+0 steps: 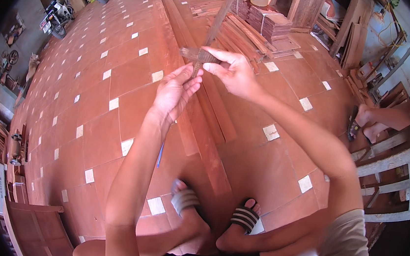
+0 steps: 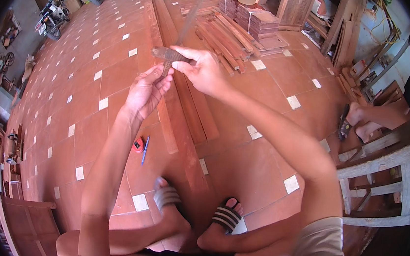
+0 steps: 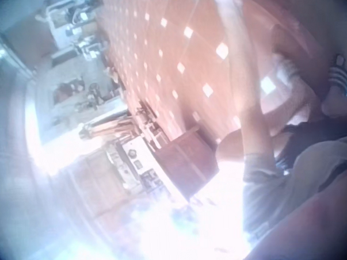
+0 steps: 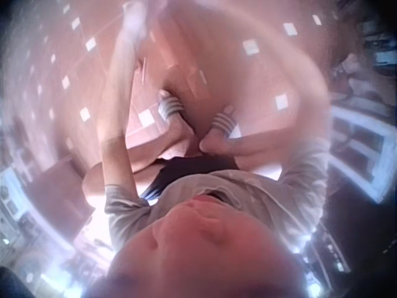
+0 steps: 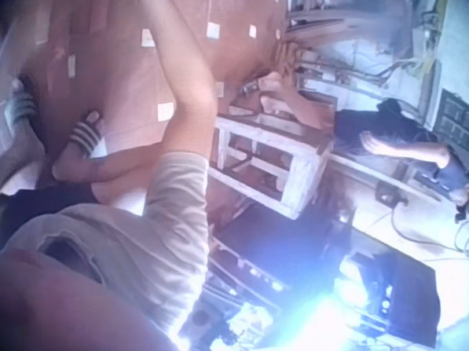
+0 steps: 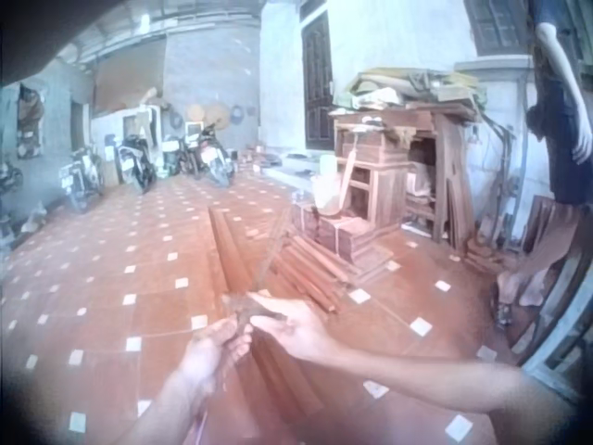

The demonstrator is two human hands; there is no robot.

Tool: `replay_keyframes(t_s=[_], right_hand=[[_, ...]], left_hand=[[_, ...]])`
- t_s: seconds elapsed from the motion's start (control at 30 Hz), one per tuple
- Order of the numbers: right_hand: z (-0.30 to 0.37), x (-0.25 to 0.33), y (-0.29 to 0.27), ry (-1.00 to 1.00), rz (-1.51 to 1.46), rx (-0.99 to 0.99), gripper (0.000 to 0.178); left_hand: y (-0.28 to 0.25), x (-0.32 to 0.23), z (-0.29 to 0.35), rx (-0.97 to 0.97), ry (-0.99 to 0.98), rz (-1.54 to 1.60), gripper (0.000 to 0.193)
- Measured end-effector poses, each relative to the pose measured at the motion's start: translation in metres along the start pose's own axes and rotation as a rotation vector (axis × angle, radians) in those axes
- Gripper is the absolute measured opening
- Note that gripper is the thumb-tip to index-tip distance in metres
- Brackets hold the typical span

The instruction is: The person measures wooden planks on the floor using a tape measure and a try square. They mark measurements on the wood with a pen and reposition the planks to measure different sections.

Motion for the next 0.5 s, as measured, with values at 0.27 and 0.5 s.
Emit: replay_keyframes(t_s=[0.27,0.5], right_hand=[[0.021,0.073,-0.007,0.45,0.173,0.268,0.07],[0.068,0.028,0.006,0.723,-0.23,-0.1,0.078]], left_hand=[[0.017,-0.001,0.029,-0.046,0.23,-0.393,0.032],[0.023,0.046,0.052,-0.111,0.386,-0.721,0.032]])
Point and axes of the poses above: each hand's wrist, its own z-axis away from the middle knuckle, its own y-axis out of the palm, x = y × z, the point moved 2 cm from there along -z, towards the middle knuckle, and after that the axes turned 8 degrees about -z, right-handed, at the moved point
